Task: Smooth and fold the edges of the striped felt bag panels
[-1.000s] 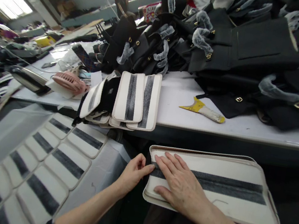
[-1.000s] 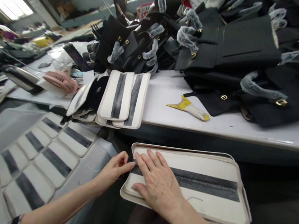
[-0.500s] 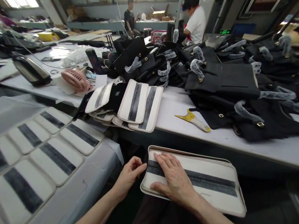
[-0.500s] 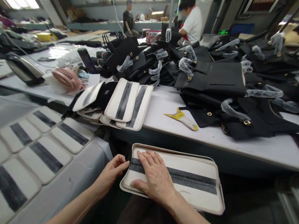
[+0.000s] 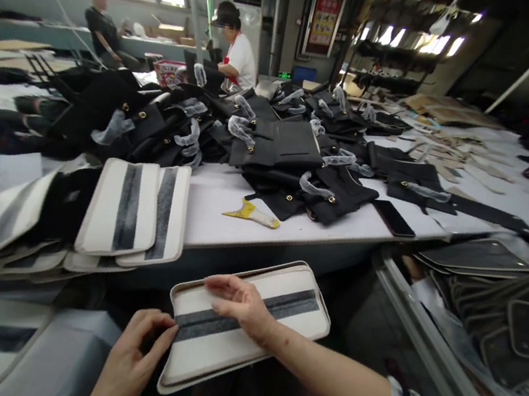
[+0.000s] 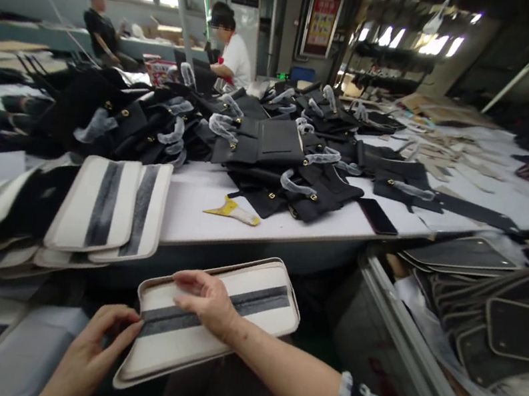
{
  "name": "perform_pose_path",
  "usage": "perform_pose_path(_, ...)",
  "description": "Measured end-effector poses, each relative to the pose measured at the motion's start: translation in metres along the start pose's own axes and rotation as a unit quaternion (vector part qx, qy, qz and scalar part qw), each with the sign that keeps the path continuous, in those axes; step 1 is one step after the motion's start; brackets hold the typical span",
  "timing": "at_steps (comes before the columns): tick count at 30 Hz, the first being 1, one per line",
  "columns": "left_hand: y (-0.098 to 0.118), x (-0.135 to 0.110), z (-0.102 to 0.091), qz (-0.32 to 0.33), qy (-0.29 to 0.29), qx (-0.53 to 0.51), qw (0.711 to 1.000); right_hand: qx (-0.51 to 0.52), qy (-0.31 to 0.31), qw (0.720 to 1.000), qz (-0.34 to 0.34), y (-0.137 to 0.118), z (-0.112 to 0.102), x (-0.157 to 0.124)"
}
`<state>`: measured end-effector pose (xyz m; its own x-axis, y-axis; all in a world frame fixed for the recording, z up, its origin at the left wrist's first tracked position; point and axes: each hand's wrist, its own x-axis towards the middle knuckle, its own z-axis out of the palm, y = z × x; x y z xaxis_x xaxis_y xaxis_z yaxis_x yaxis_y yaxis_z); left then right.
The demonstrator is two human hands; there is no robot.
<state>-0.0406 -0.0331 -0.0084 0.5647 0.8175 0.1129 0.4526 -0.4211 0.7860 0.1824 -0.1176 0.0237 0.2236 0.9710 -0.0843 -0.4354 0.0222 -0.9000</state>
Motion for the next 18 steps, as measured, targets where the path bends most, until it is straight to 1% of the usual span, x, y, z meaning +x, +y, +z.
perform_pose_path(1, 0.001, 0.003, -0.002, 0.042, 0.000, 0.034, 0.999, 0.077, 0.033, 0.996, 0.010, 0.000, -0.003, 0.002)
perform_pose_path(2, 0.002, 0.005, -0.004, 0.083, -0.001, 0.069, 0.994, 0.131, 0.061, 0.989, 0.013, -0.001, -0.005, 0.003)
perform_pose_path(4, 0.004, 0.011, -0.008, 0.157, -0.008, 0.140, 0.978, 0.186, 0.084, 0.979, 0.007, -0.010, -0.009, 0.003)
perform_pose_path(7, 0.012, 0.017, -0.016, 0.237, -0.038, 0.224, 0.945, 0.215, 0.072, 0.974, -0.005, -0.039, -0.023, -0.005)
perform_pose_path(9, 0.022, 0.020, -0.018, 0.259, -0.064, 0.250, 0.931, 0.186, 0.086, 0.978, -0.041, -0.062, -0.043, -0.013)
perform_pose_path(10, 0.030, 0.021, -0.017, 0.265, -0.078, 0.252, 0.928, 0.152, 0.116, 0.979, -0.068, -0.071, -0.058, -0.017)
perform_pose_path(11, 0.039, 0.023, -0.014, 0.273, -0.093, 0.244, 0.926, 0.111, 0.164, 0.976, -0.092, -0.077, -0.075, -0.022)
perform_pose_path(12, 0.050, 0.024, -0.008, 0.281, -0.111, 0.231, 0.925, 0.071, 0.223, 0.966, -0.108, -0.080, -0.094, -0.026)
perform_pose_path(13, 0.062, 0.026, -0.001, 0.293, -0.133, 0.212, 0.923, 0.036, 0.286, 0.951, -0.110, -0.078, -0.113, -0.030)
perform_pose_path(14, 0.075, 0.029, 0.009, 0.307, -0.162, 0.190, 0.918, 0.018, 0.328, 0.939, -0.100, -0.072, -0.131, -0.033)
perform_pose_path(16, 0.103, 0.035, 0.032, 0.328, -0.228, 0.160, 0.903, -0.004, 0.373, 0.926, -0.056, -0.051, -0.160, -0.039)
perform_pose_path(17, 0.116, 0.039, 0.044, 0.338, -0.264, 0.153, 0.890, -0.015, 0.380, 0.924, -0.025, -0.038, -0.168, -0.042)
perform_pose_path(18, 0.128, 0.043, 0.055, 0.355, -0.285, 0.148, 0.878, -0.028, 0.383, 0.923, 0.004, -0.026, -0.172, -0.045)
